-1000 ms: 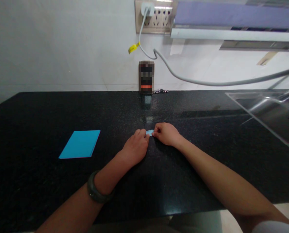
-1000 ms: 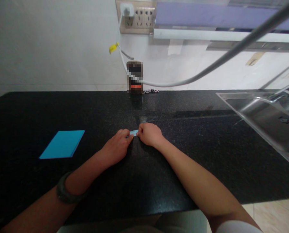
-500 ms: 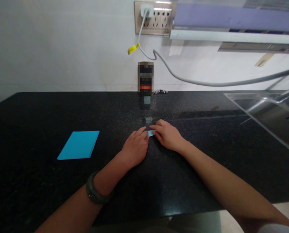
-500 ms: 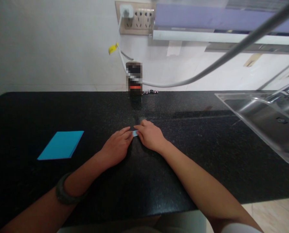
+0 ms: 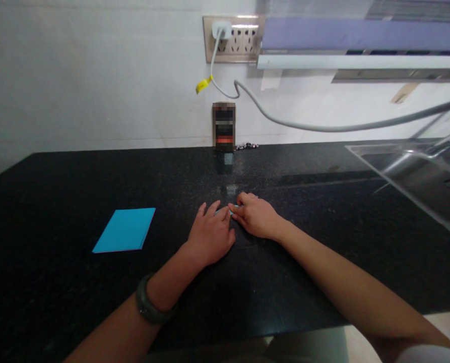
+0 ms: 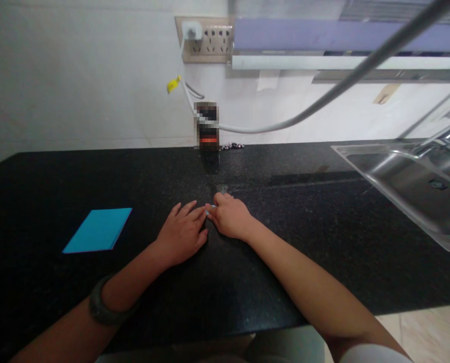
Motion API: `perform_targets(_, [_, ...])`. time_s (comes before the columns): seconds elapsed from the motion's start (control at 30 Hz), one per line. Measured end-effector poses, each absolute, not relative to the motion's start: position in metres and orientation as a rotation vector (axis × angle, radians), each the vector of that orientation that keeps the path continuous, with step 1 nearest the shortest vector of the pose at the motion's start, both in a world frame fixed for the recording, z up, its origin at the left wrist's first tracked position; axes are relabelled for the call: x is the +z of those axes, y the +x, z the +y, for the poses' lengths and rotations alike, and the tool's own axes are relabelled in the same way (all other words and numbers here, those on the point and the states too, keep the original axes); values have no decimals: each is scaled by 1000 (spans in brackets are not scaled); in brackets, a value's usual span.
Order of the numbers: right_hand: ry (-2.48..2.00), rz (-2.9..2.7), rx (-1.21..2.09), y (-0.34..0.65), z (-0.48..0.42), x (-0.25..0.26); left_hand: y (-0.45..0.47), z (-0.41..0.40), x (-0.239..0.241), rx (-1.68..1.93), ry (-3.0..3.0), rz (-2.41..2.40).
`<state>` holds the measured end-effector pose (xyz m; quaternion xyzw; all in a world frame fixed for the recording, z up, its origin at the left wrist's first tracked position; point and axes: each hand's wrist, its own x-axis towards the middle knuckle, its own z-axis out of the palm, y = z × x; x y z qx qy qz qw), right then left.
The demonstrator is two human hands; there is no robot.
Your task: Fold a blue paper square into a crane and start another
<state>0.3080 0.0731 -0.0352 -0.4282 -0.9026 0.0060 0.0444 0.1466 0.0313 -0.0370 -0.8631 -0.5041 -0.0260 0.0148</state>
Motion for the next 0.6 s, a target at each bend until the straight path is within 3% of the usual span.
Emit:
perform_targets(0.3, [-1280, -2706, 103, 311, 71, -37, 169, 15, -33, 97, -2495, -1727])
perform_targets(0.6, [-1379, -2437, 280, 302, 77, -47, 145, 56, -12, -118, -2434, -2124])
